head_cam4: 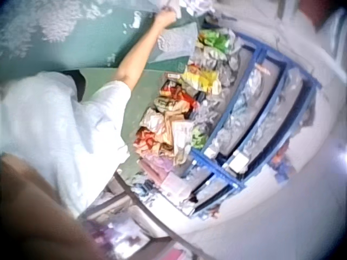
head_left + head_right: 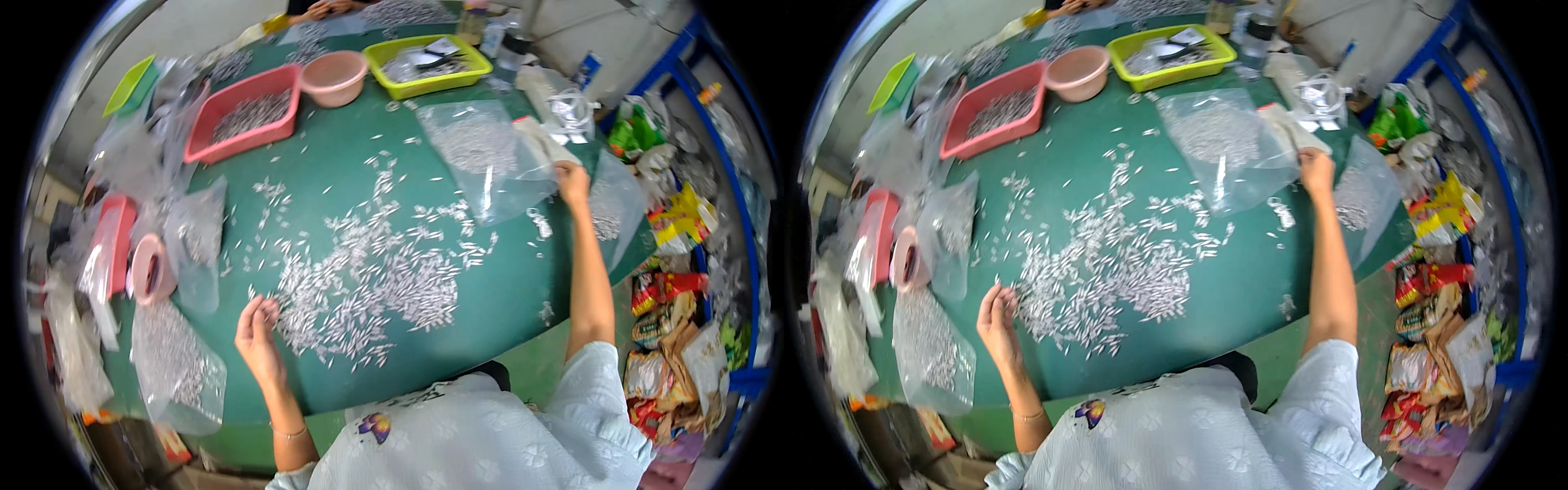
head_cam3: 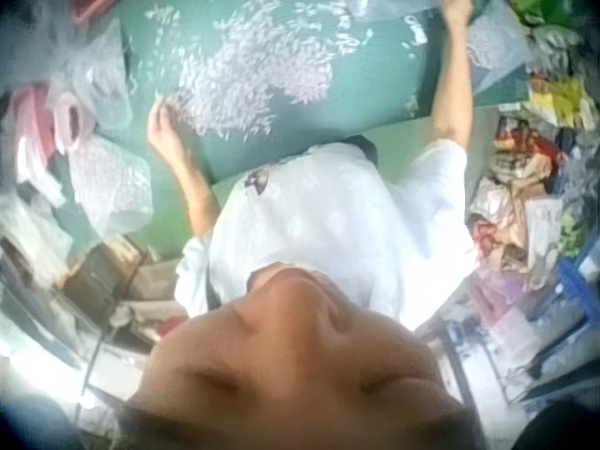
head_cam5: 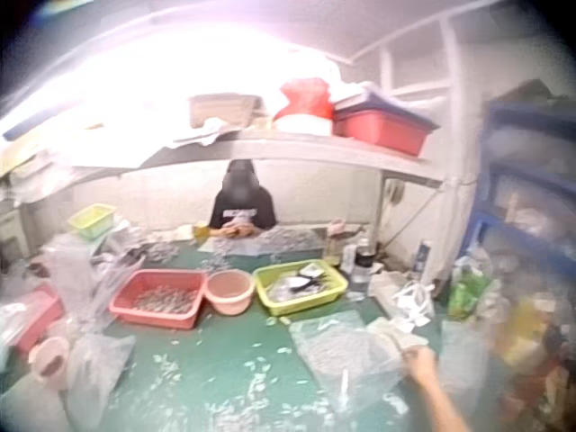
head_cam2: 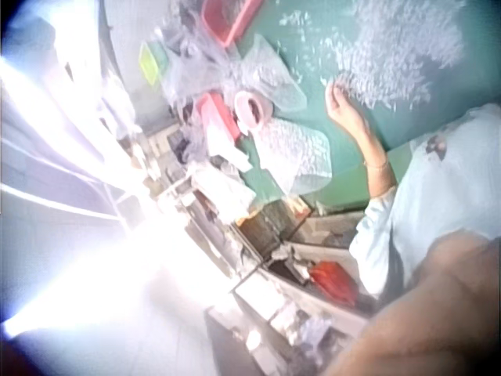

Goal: The person repeatedly picks small silver fasteners from a large pile on a green table and transfers them into a clear plastic bag. They occasionally gather more fasteners from the table into their hand before continuing to place them into the bag.

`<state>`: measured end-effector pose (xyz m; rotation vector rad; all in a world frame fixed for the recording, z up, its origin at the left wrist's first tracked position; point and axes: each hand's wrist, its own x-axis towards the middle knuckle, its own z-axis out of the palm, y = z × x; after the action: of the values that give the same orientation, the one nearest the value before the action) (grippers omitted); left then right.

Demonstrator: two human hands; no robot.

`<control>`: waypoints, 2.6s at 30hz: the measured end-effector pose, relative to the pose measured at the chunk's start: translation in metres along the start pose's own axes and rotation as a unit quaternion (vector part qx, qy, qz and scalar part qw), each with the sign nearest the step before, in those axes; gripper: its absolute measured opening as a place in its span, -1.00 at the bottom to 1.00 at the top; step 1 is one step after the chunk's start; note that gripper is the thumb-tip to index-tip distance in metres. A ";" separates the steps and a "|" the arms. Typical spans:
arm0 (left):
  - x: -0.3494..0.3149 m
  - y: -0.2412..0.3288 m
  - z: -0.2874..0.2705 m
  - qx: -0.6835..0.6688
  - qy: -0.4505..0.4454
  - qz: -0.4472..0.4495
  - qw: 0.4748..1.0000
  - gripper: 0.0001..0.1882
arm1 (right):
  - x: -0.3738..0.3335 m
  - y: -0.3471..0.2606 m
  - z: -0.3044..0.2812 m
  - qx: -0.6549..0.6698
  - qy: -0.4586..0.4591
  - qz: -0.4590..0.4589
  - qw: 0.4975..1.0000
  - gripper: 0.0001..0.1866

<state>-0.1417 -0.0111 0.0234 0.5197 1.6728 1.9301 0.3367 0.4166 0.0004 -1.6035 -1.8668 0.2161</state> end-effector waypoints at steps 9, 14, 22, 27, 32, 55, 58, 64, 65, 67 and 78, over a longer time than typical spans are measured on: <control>-0.059 -0.016 0.015 0.419 -0.125 0.142 0.888 -0.56 | -0.177 -0.184 -0.031 0.229 -0.143 -0.218 0.938 -0.79; -0.089 -0.028 0.026 0.494 -0.170 0.165 0.836 -0.53 | -0.220 -0.194 0.006 0.156 -0.311 -0.274 0.897 -0.46; -0.132 -0.002 0.033 0.234 -0.252 0.094 0.934 -0.65 | -0.243 -0.202 0.020 0.105 -0.317 -0.309 0.890 -0.36; -0.168 -0.021 0.021 0.028 -0.532 -0.200 0.823 -0.69 | -0.240 -0.209 0.024 0.129 -0.318 -0.293 0.892 -0.33; -0.187 -0.097 0.028 -0.022 -0.487 -0.331 0.808 -0.62 | -0.243 -0.208 0.030 0.137 -0.298 -0.288 0.900 -0.41; -0.197 -0.123 0.085 -0.515 -0.331 -0.515 0.600 -0.26 | -0.305 -0.201 -0.007 0.201 -0.315 -0.295 0.879 -0.51; -0.196 -0.127 0.080 -0.544 -0.355 -0.502 0.571 -0.22 | -0.297 -0.204 -0.015 0.175 -0.302 -0.285 0.893 -0.41; -0.195 -0.123 0.081 -0.502 -0.353 -0.528 0.587 -0.20 | -0.302 -0.199 -0.010 0.150 -0.317 -0.324 0.879 -0.40; -0.195 -0.122 0.082 -0.485 -0.361 -0.525 0.599 -0.19 | -0.303 -0.196 -0.008 0.162 -0.312 -0.317 0.881 -0.41; -0.195 -0.121 0.084 -0.454 -0.373 -0.516 0.623 -0.17 | -0.305 -0.203 -0.010 0.157 -0.276 -0.323 0.892 -0.46; -0.197 -0.127 0.084 -0.489 -0.349 -0.515 0.612 -0.20 | -0.324 -0.198 -0.018 0.142 -0.281 -0.331 0.890 -0.60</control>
<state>0.0811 -0.0549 -0.0777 -0.1703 0.0773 1.1340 0.1950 0.0643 -0.0015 -0.6651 -2.5572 0.6625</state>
